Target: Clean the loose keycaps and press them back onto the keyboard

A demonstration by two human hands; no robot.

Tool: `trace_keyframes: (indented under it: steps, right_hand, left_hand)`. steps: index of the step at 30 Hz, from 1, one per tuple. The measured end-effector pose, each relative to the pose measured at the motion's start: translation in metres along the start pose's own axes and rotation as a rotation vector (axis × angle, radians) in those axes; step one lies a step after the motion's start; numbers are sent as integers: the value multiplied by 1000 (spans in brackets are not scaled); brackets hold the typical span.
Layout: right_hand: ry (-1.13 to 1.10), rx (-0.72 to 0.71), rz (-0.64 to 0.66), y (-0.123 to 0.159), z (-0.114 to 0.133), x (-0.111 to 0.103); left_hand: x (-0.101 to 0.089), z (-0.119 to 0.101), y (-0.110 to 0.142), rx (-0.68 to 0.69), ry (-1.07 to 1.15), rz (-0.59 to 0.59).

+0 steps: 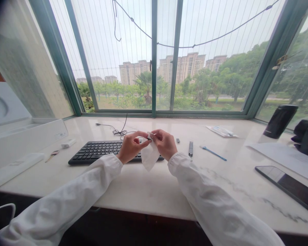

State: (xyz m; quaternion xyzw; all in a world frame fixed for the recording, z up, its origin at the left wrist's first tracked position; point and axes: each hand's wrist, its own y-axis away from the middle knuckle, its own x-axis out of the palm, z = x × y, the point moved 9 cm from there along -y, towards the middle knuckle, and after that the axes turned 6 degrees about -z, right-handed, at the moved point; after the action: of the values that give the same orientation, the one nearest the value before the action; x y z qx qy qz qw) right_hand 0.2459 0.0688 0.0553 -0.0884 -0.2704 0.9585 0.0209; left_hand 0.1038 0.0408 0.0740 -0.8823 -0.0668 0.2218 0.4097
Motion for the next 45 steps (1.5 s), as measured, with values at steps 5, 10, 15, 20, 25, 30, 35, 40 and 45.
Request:
trace_keyframes:
  steps: [5, 10, 15, 20, 25, 30, 35, 40, 45]
  right_hand:
    - [-134, 192, -10, -3, -14, -3]
    - [-451, 424, 225, 10, -23, 23]
    - [-565, 488, 301, 19, -24, 34]
    - [-557, 452, 312, 16, -20, 31]
    - [-321, 401, 241, 8, -30, 15]
    - [-206, 371, 175, 3, -40, 8]
    - [-237, 425, 198, 6, -37, 10]
    - [8, 358, 323, 4, -23, 2]
    - [539, 299, 769, 23, -39, 11]
  left_hand:
    - [-8, -5, 0, 45, -53, -57]
    - [-11, -11, 2, 103, -108, -89]
    - [-11, -14, -1, 120, -61, -75]
    - [-10, -15, -4, 149, -41, -66]
    - [0, -12, -1, 168, -160, 16]
    - [3, -7, 2, 183, -259, 44]
    - [0, -11, 1, 220, -314, 7]
    - [-22, -4, -12, 175, -375, -140]
    - [-29, 25, -25, 118, -398, -70]
